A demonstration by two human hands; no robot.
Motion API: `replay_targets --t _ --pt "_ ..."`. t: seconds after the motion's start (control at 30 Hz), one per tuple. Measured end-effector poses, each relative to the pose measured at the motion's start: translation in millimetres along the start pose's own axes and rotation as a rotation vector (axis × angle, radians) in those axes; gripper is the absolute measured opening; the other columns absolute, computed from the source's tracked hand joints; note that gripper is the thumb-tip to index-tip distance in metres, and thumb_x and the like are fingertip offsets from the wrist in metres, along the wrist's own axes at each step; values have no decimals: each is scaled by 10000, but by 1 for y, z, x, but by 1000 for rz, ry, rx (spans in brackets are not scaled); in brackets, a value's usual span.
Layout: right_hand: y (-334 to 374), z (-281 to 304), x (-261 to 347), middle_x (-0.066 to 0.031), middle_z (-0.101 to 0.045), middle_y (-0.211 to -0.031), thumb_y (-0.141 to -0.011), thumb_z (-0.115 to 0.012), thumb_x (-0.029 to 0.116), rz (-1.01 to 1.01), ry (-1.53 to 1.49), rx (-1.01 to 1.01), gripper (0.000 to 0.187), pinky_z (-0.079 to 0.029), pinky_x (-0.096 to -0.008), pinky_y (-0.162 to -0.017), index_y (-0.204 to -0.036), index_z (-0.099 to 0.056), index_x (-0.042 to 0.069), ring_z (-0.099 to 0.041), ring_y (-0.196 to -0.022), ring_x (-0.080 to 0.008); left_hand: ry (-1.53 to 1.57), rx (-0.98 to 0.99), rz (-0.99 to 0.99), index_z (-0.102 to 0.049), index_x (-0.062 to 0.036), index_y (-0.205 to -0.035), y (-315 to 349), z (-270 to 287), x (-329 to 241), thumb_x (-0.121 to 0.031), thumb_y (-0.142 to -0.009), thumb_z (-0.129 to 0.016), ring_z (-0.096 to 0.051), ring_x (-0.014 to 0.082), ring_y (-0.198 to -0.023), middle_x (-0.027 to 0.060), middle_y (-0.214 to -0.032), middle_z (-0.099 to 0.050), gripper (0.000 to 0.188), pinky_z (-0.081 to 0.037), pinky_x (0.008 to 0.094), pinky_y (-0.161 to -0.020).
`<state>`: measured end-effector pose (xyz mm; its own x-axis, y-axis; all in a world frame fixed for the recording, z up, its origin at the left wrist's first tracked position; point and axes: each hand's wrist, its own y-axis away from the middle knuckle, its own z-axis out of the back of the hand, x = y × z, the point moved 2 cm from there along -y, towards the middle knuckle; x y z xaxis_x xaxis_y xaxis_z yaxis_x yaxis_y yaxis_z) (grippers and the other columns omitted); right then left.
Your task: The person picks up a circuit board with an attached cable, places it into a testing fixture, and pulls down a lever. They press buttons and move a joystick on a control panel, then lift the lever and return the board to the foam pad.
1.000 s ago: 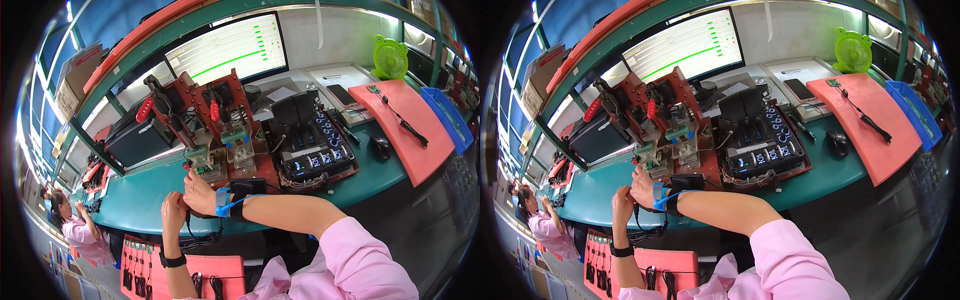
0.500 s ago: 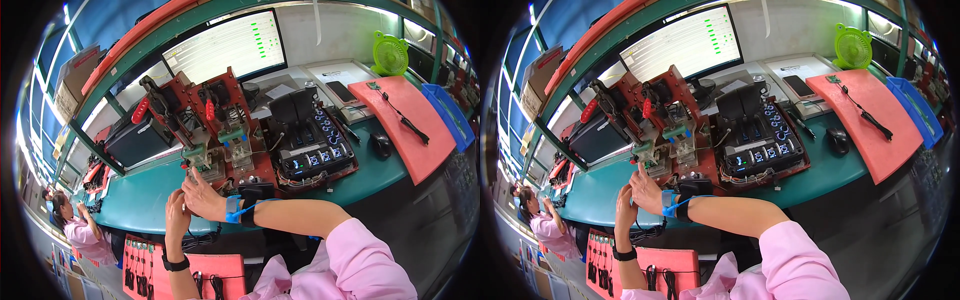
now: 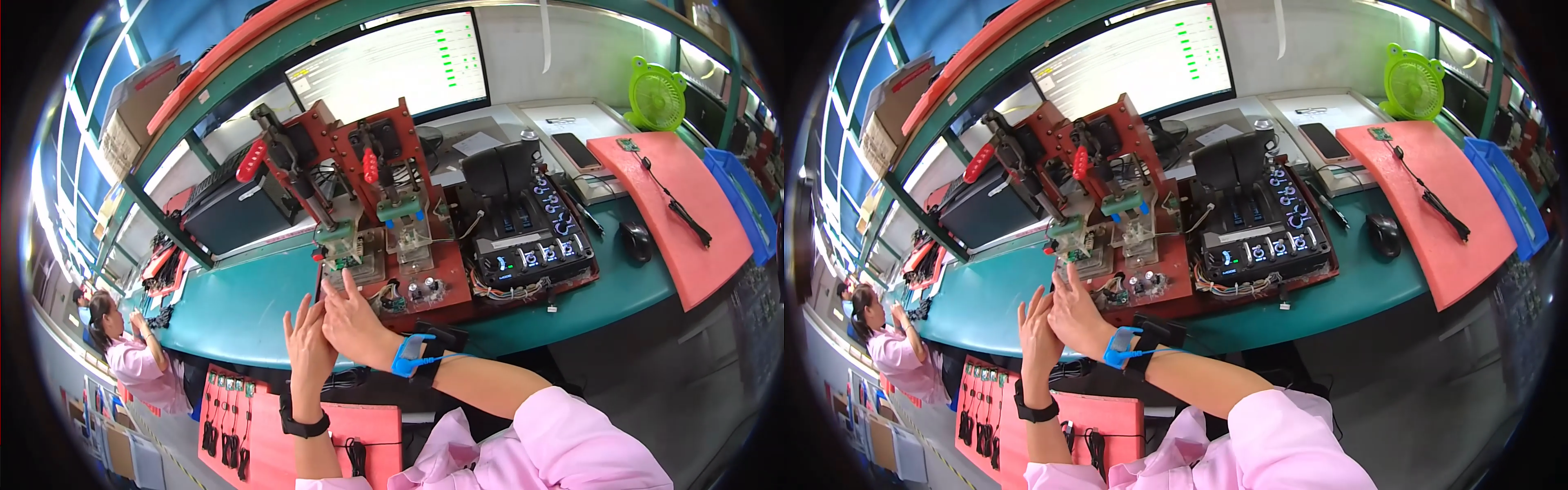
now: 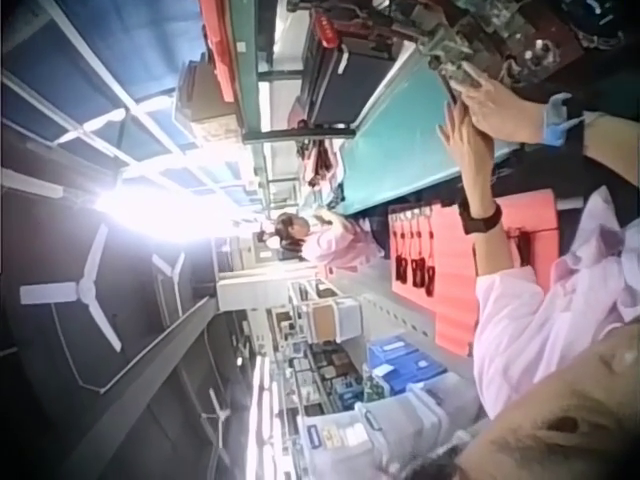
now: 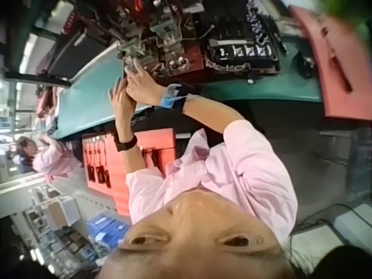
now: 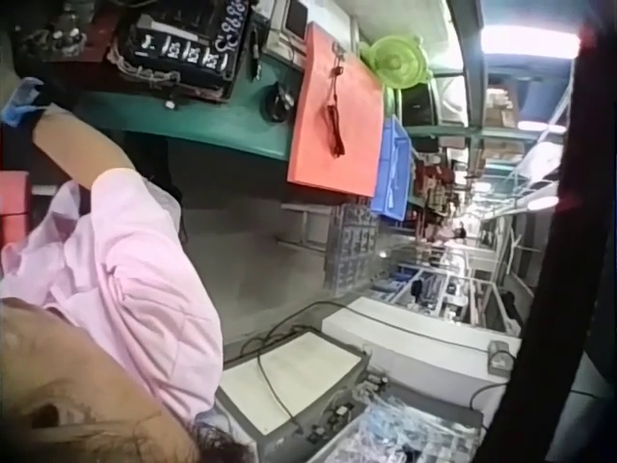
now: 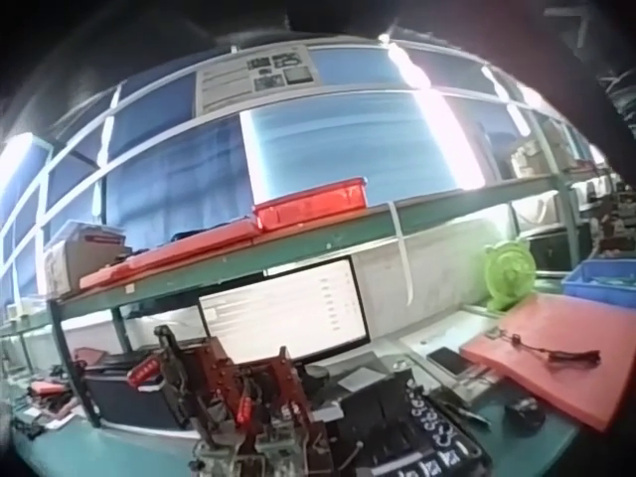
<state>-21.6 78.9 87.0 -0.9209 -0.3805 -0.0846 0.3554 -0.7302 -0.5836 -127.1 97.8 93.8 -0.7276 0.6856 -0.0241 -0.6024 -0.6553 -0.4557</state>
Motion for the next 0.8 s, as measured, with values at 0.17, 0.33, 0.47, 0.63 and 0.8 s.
replay_targets --t 0.17,0.33,0.47,0.63,0.8 --pt "26 24 -1 -164 -589 -851 -695 -539 167 -93 -157 -262 230 -322 -498 -891 -879 -613 50 -469 -1038 -300 -42 91 43 -519 -51 -1083 0 15 -15 -83 -706 -552 -375 292 -1189 97 -1214 -467 379 -267 493 -946" --pt "76 34 -6 -165 -577 -794 -724 -548 153 -457 -574 102 274 -471 -418 -638 -970 -529 33 -581 -754 -307 95 17 66 -477 -92 -1158 -2 28 -31 -53 -713 -531 -354 299 -1201 94 -1261 -420 450 -272 497 -945" --pt "78 22 15 -153 -574 -749 -758 -516 144 -250 -694 32 281 -470 -426 -496 -1003 -481 12 -577 -594 -326 96 85 -6 -481 -114 -1166 -19 29 -43 -66 -741 -527 -329 299 -1217 83 -1272 -410 430 -273 504 -949" --pt "69 20 14 -163 -589 -764 -752 -552 141 -223 -729 0 382 -468 -429 -536 -1099 -443 24 -576 -637 -345 -165 142 -90 -495 -112 -1143 -9 27 -24 -98 -742 -544 -324 289 -1219 80 -1267 -412 404 -273 515 -947" --pt "75 14 -11 -148 -590 -753 -741 -572 131 -402 -630 2 508 -464 -425 -533 -1191 -364 20 -579 -626 -341 -22 51 -142 -511 -93 -1106 -14 28 -34 -77 -709 -538 -325 284 -1215 87 -1253 -414 398 -280 528 -931"
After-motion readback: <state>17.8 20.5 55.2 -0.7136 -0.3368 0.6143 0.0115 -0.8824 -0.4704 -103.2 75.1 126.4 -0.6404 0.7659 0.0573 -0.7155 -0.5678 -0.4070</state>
